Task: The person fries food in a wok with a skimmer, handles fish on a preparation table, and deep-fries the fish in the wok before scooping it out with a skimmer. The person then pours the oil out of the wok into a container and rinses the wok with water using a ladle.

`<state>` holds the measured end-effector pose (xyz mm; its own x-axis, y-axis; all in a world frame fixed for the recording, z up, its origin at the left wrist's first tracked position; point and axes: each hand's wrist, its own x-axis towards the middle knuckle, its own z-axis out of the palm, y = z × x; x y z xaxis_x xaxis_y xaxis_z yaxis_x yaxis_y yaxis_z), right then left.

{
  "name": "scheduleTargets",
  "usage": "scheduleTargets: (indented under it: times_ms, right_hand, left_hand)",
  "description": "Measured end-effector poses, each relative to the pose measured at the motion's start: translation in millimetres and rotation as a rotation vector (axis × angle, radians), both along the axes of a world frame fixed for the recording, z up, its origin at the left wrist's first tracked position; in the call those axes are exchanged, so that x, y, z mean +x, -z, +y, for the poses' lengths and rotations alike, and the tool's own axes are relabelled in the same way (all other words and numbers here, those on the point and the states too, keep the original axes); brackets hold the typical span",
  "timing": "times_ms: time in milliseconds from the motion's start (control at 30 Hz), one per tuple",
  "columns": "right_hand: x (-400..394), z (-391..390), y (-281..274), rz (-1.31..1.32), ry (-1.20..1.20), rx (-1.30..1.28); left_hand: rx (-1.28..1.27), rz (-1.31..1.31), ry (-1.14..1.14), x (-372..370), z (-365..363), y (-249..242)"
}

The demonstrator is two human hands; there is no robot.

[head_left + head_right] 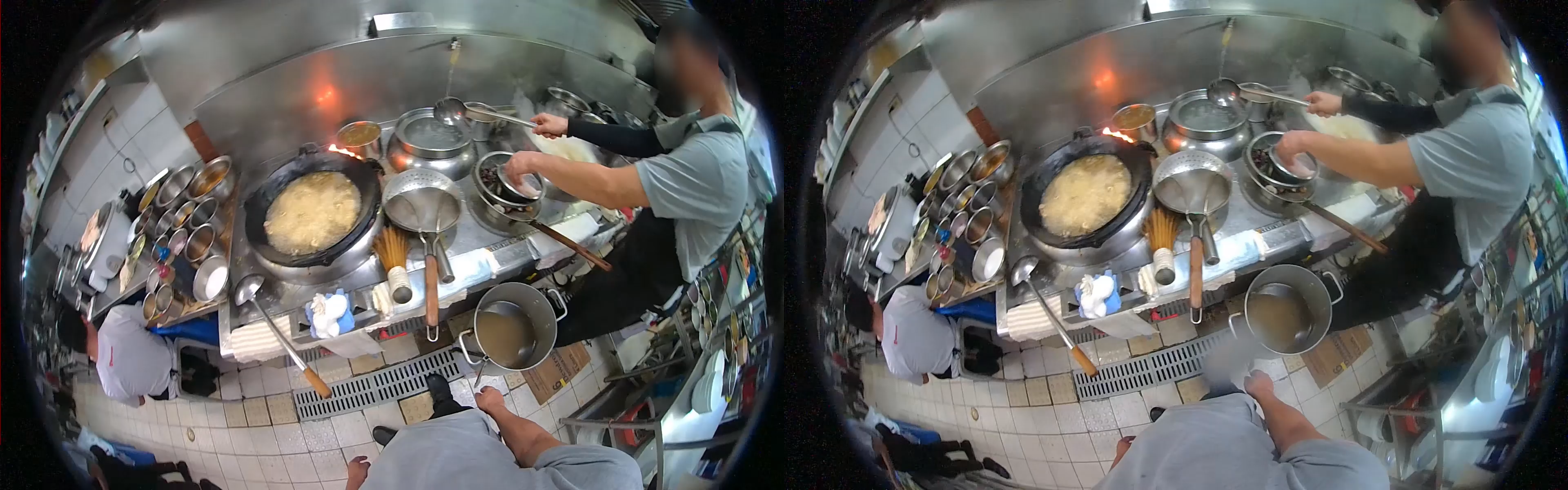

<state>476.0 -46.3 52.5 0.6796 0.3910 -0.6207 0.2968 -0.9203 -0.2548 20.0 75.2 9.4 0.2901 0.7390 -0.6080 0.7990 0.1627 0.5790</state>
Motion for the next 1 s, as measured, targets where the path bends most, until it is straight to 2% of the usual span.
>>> scheduleTargets:
  times_ms: [133,300,500,567,700,833,1000]
  right_hand:
    - [0,3,-2,-0.015,-0.034,0.013]
    - [7,6,7,0.024,0.000,0.040]
    - [10,11,12,-0.065,-0.058,0.064]
    - [10,12,14,-0.166,-0.179,0.085]
    - [13,16,21,-0.112,-0.131,0.061]
    - [16,13,35,-0.090,-0.119,0.143]
    - [21,20,26,-0.007,-0.082,0.063]
  left_hand:
    - [-0.102,-0.007,-0.092,13,2,-29]
    - [-0.084,-0.030,-0.080,15,2,-32]
    - [-0.084,-0.037,-0.091,18,5,-34]
    - [-0.066,-0.034,-0.076,18,7,-34]
    - [-0.083,-0.040,-0.153,18,8,-33]
    - [-0.082,-0.001,-0.156,21,9,-40]
    - [-0.091,0.013,-0.216,22,4,-40]
